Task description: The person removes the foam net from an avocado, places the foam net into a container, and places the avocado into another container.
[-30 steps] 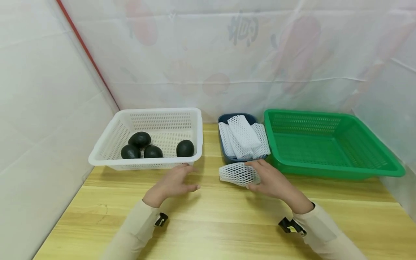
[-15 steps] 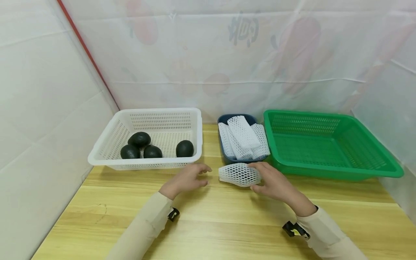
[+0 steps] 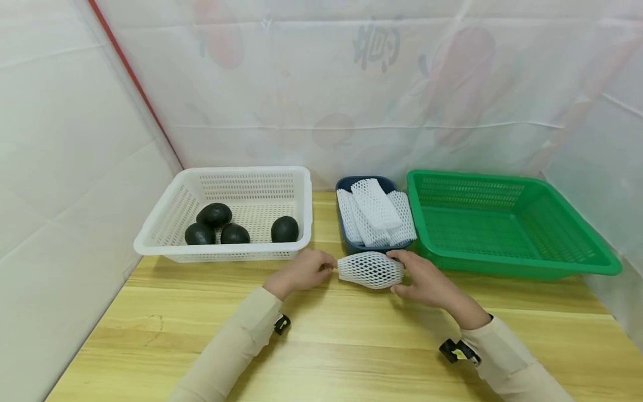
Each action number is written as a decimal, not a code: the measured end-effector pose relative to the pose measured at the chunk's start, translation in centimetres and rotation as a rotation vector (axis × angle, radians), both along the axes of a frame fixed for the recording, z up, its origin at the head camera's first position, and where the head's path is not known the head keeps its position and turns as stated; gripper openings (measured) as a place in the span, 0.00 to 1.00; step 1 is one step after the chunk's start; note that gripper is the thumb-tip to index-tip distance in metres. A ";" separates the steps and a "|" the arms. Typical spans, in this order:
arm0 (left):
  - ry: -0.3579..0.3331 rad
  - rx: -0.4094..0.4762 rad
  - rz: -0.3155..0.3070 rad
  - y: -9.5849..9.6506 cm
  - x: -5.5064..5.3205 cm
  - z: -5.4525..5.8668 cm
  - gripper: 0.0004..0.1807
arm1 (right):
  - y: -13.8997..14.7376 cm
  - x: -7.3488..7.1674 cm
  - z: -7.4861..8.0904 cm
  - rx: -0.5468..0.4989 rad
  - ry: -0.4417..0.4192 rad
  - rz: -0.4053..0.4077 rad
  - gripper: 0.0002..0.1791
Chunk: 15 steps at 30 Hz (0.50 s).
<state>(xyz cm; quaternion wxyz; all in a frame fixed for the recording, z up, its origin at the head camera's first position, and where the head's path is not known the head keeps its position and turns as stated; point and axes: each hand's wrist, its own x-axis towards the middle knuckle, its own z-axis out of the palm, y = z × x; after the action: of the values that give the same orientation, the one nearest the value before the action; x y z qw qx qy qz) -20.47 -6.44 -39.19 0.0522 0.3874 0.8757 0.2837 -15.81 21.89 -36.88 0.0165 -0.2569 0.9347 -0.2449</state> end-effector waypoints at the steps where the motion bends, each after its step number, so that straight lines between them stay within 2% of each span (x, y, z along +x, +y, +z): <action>1: 0.010 -0.002 0.004 0.2 -0.1 0.0 0.08 | 0.1 -0.1 0.0 -0.001 0.004 0.002 0.34; 5: 0.022 0.016 0.046 0.8 -0.3 -0.2 0.07 | 0.2 -0.4 -0.2 -0.006 0.003 0.011 0.32; 9: 0.000 0.083 0.085 1.4 -0.4 -0.3 0.06 | 0.3 -0.7 -0.5 -0.010 -0.008 0.010 0.31; 15: -0.044 0.132 0.067 2.1 -0.6 -0.1 0.04 | 0.5 -1.0 -0.8 -0.010 -0.022 0.002 0.29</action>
<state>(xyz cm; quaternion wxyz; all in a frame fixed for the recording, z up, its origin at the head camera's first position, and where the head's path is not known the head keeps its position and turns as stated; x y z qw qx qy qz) -21.05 -4.31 -39.33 0.0362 0.3539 0.8662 0.3508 -16.86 22.35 -37.73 0.0257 -0.2555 0.9330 -0.2522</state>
